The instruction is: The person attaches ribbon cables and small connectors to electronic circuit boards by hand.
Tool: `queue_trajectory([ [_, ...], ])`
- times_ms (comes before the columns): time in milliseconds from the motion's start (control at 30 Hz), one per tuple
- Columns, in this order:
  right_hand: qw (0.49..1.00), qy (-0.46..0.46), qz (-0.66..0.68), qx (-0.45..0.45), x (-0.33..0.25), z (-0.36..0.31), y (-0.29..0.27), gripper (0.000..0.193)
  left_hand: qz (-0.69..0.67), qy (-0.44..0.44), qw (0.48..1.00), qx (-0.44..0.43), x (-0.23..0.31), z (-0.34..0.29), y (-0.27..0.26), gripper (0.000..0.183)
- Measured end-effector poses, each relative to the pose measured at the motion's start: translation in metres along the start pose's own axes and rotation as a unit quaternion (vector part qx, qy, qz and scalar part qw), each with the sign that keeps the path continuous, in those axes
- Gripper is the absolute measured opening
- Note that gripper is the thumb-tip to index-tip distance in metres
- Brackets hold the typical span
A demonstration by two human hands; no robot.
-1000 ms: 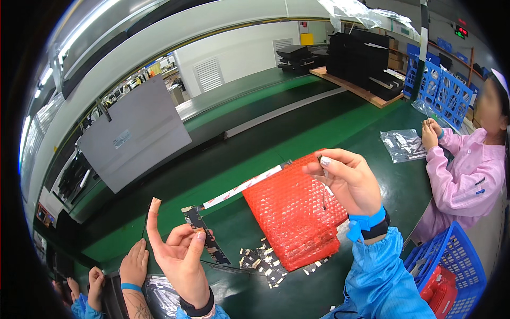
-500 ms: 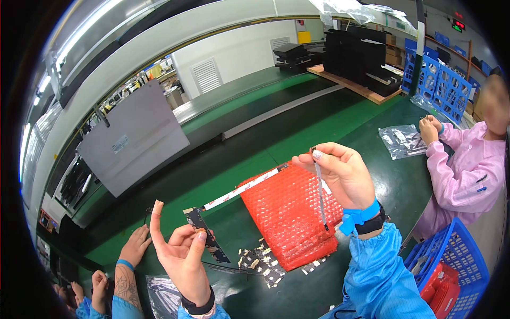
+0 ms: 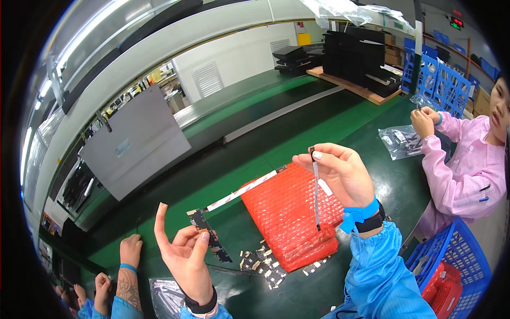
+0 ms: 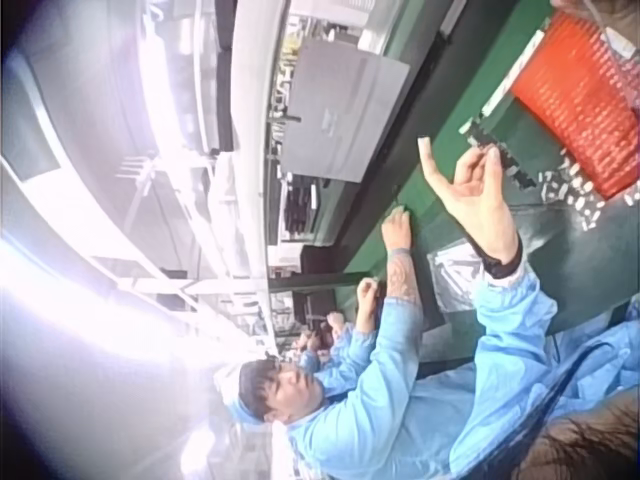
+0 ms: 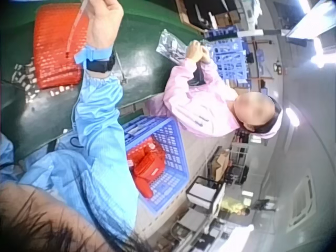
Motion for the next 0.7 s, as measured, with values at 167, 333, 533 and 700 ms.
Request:
queue_trajectory([
  [167, 1.000, -0.008, 0.008, -0.001, 0.001, 0.003, -0.003, 0.012, 0.005, -0.002, 1.000, 0.003, -0.001, 0.000, 0.002, 0.074],
  [333, 0.998, 0.010, 0.057, 0.013, 0.002, 0.003, -0.017, 0.011, 0.010, 0.001, 1.000, -0.002, -0.001, 0.002, 0.010, 0.073],
  [533, 0.992, 0.036, 0.120, 0.027, 0.011, 0.005, -0.032, 0.012, 0.007, 0.022, 1.000, -0.009, -0.004, 0.009, 0.029, 0.068],
  [700, 0.989, 0.039, 0.138, 0.020, 0.012, 0.005, -0.030, 0.011, -0.044, 0.018, 0.999, -0.021, -0.013, 0.021, 0.047, 0.066],
])
Point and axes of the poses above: each hand's wrist, its own z-axis towards the middle knuckle, its own y-axis out of the palm, x = y × z, the point moved 7 cm from there along z, towards the middle knuckle, and after that the axes turned 11 degrees about -x, right-handed, at the moved point
